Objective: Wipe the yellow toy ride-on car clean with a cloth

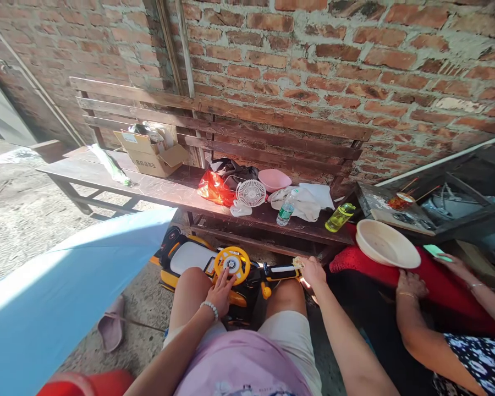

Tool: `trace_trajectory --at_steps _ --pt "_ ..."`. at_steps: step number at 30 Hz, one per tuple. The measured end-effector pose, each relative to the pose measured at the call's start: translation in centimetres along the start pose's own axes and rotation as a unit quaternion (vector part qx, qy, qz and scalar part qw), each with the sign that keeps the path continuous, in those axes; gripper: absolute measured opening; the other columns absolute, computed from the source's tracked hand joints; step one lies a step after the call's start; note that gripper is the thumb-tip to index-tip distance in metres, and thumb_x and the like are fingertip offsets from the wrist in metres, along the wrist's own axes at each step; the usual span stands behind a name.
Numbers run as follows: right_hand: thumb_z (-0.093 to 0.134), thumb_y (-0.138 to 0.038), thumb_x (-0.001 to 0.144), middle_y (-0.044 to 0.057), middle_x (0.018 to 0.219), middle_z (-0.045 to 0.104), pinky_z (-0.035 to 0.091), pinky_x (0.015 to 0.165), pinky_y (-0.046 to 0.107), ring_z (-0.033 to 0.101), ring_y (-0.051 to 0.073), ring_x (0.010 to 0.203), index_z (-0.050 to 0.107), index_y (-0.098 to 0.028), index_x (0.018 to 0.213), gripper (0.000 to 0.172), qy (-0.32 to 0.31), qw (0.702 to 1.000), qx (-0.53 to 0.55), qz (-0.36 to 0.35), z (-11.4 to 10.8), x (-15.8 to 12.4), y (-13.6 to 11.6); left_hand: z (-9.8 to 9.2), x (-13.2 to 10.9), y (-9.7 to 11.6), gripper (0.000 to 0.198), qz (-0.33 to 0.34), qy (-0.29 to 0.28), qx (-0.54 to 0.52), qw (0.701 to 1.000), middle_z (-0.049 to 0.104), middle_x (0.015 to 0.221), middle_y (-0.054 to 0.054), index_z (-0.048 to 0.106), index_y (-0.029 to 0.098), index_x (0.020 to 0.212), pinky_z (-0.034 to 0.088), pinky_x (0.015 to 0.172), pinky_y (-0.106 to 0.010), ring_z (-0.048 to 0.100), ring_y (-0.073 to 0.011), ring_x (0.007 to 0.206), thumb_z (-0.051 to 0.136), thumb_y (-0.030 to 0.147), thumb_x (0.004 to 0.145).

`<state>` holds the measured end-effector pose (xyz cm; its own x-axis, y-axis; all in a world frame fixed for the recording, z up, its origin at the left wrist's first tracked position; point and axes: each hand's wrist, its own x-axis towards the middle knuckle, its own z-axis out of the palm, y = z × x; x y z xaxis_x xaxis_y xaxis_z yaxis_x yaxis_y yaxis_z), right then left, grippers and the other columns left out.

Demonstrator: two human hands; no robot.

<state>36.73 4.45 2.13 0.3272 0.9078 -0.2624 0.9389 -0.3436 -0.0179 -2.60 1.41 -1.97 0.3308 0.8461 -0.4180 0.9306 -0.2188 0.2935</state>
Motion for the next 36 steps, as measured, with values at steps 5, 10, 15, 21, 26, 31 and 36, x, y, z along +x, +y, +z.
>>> trace_trajectory --at_steps 5,10,15,21,26,31,36 --pt "0.053 -0.027 0.107 0.011 0.139 0.064 0.053 0.09 0.032 0.068 0.028 0.12 0.066 -0.041 0.156 0.052 0.027 0.997 0.009 0.075 1.1 -0.5 0.8 0.4 0.2 -0.2 0.093 0.009 0.005 -0.009 1.0 -0.001 0.19 -0.01 0.031 0.028 0.179 0.039 0.134 -0.047 0.004 -0.0282 0.177 0.062 0.009 0.093" --pt "0.05 -0.034 0.11 0.015 0.138 0.065 0.054 0.098 0.038 0.072 0.028 0.119 0.065 -0.033 0.153 0.045 0.056 0.986 0.046 0.152 3.6 -2.1 -1.2 0.4 0.1 -0.2 0.093 0.004 0.007 -0.003 1.0 -0.001 0.19 -0.01 0.031 0.027 0.179 0.038 0.134 -0.046 0.004 -0.0272 0.177 0.057 0.004 0.092" --pt "0.052 -0.034 0.109 0.018 0.139 0.07 0.054 0.099 0.038 0.076 0.027 0.116 0.065 -0.027 0.151 0.045 -0.007 0.983 0.095 0.156 5.9 -4.0 0.0 0.3 0.1 0.1 0.093 0.005 0.017 -0.012 1.0 0.0 0.19 -0.01 0.033 0.026 0.178 0.039 0.134 -0.045 0.005 -0.0278 0.176 0.058 0.005 0.092" --pt "0.049 -0.034 0.107 0.017 0.139 0.071 0.056 0.098 0.035 0.076 0.028 0.119 0.065 -0.024 0.154 0.051 0.004 0.978 0.139 0.158 4.8 -4.5 2.9 0.2 0.2 0.3 0.095 0.003 0.007 -0.007 1.0 -0.002 0.189 -0.01 0.03 0.024 0.179 0.036 0.135 -0.044 0.004 -0.0265 0.177 0.059 0.008 0.091" --pt "0.046 -0.037 0.109 0.015 0.142 0.07 0.056 0.098 0.034 0.075 0.027 0.118 0.061 -0.026 0.16 0.054 0.064 0.977 0.119 0.163 3.1 -3.4 1.8 0.3 0.2 0.3 0.097 -0.004 0.001 -0.004 1.0 0.001 0.191 -0.007 0.029 0.027 0.179 0.037 0.135 -0.044 0.002 -0.0267 0.177 0.062 0.01 0.09" --pt "0.047 -0.021 0.107 0.015 0.146 0.068 0.054 0.096 0.036 0.073 0.028 0.121 0.073 -0.026 0.143 0.045 0.004 0.995 0.025 0.097 4.1 -3.9 -2.7 0.2 0.1 0.3 0.092 0.0 0.004 -0.008 1.0 -0.002 0.191 -0.008 0.03 0.024 0.179 0.036 0.135 -0.043 0.003 -0.0263 0.177 0.056 0.005 0.093" --pt "0.049 -0.02 0.107 0.014 0.141 0.071 0.053 0.097 0.037 0.07 0.029 0.122 0.08 -0.026 0.131 0.039 0.016 0.997 -0.004 -0.077 4.6 -6.0 -6.6 0.3 0.1 0.3 0.093 -0.002 0.008 -0.003 1.0 -0.001 0.191 -0.006 0.028 0.029 0.179 0.041 0.132 -0.046 0.003 -0.0273 0.177 0.055 0.004 0.093"
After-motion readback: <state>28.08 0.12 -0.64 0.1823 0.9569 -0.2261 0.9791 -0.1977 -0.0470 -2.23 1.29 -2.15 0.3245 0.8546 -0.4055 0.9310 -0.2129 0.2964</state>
